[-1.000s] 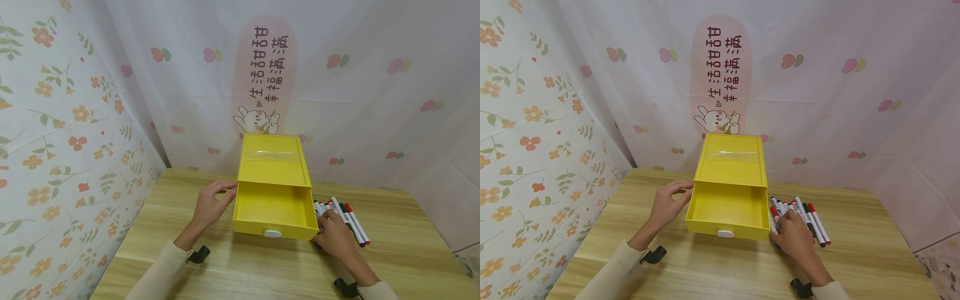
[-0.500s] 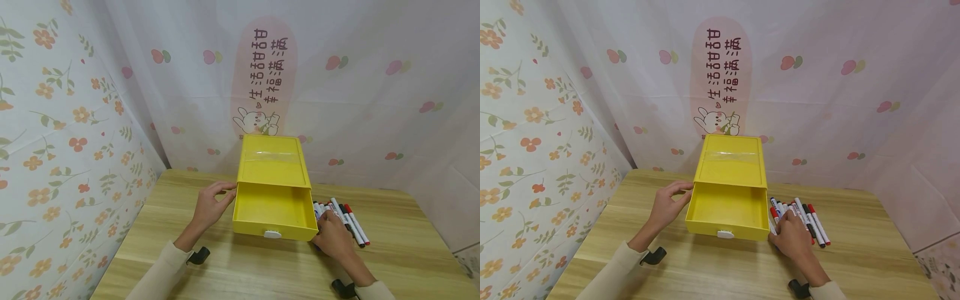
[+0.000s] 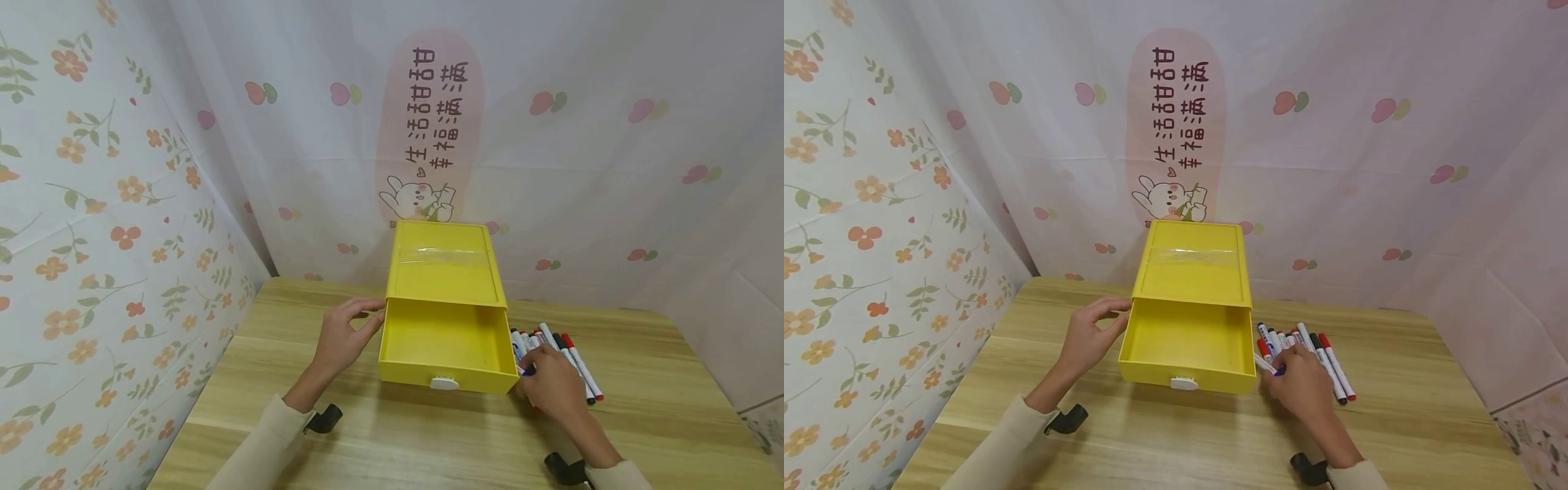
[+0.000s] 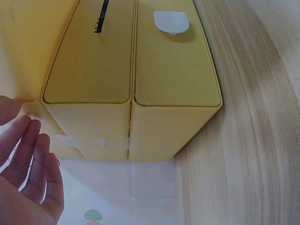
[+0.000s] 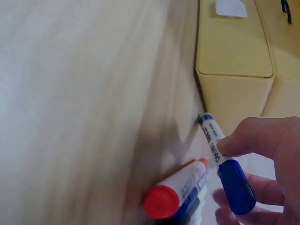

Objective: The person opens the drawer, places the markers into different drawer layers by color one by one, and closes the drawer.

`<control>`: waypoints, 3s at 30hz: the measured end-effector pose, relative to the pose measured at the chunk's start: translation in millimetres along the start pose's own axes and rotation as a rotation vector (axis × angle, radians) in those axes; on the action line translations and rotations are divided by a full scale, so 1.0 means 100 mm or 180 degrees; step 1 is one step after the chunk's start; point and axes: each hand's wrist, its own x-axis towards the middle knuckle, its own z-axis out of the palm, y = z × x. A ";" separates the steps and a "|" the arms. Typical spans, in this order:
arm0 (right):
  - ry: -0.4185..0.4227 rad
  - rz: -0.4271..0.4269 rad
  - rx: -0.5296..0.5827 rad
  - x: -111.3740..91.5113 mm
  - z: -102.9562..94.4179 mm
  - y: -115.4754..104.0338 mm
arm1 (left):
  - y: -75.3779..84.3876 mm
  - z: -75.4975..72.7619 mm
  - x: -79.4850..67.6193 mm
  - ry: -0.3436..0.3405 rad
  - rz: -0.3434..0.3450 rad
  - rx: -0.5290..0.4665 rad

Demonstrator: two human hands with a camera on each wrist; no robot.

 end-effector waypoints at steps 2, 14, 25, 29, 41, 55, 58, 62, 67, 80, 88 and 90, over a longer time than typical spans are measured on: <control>0.0008 -0.0014 0.0056 0.00 -0.03 0.01 | 0.00 0.00 0.00 0.0003 0.0003 0.0001; 0.0001 -0.0045 0.0226 0.04 -0.07 0.13 | 0.00 0.00 0.00 0.0007 0.0014 0.0015; -0.0076 -0.0077 0.0400 0.07 -0.10 0.19 | -0.01 0.00 0.00 0.0039 0.0080 0.0025; -0.0118 -0.0039 0.0461 0.09 -0.08 0.23 | -0.01 0.00 0.00 0.0013 0.0020 0.0002; -0.0189 0.0243 0.0681 0.13 -0.10 0.29 | -0.02 0.01 0.00 0.0005 0.0021 -0.0005; -0.0194 0.0429 0.0867 0.09 -0.17 0.29 | -0.02 0.01 0.00 0.0007 0.0019 -0.0027; -0.0167 0.0409 0.0884 0.08 -0.19 0.29 | -0.02 0.01 0.00 0.0014 0.0015 -0.0025; -0.0138 0.0341 0.0881 0.06 -0.23 0.29 | -0.02 0.01 0.00 0.0018 0.0003 -0.0007; -0.0124 0.0307 0.0843 0.03 -0.26 0.29 | -0.02 0.02 -0.01 0.0027 0.0000 -0.0003; -0.0021 0.0148 0.0895 0.01 -0.42 0.21 | -0.01 0.01 -0.01 0.0016 -0.0032 -0.0016; 0.0003 0.0027 0.0846 0.00 -0.56 0.12 | -0.01 0.01 -0.01 0.0028 0.0002 0.0000; 0.0020 -0.0007 0.0814 0.01 -0.60 0.10 | -0.01 0.01 -0.01 0.0028 0.0003 0.0000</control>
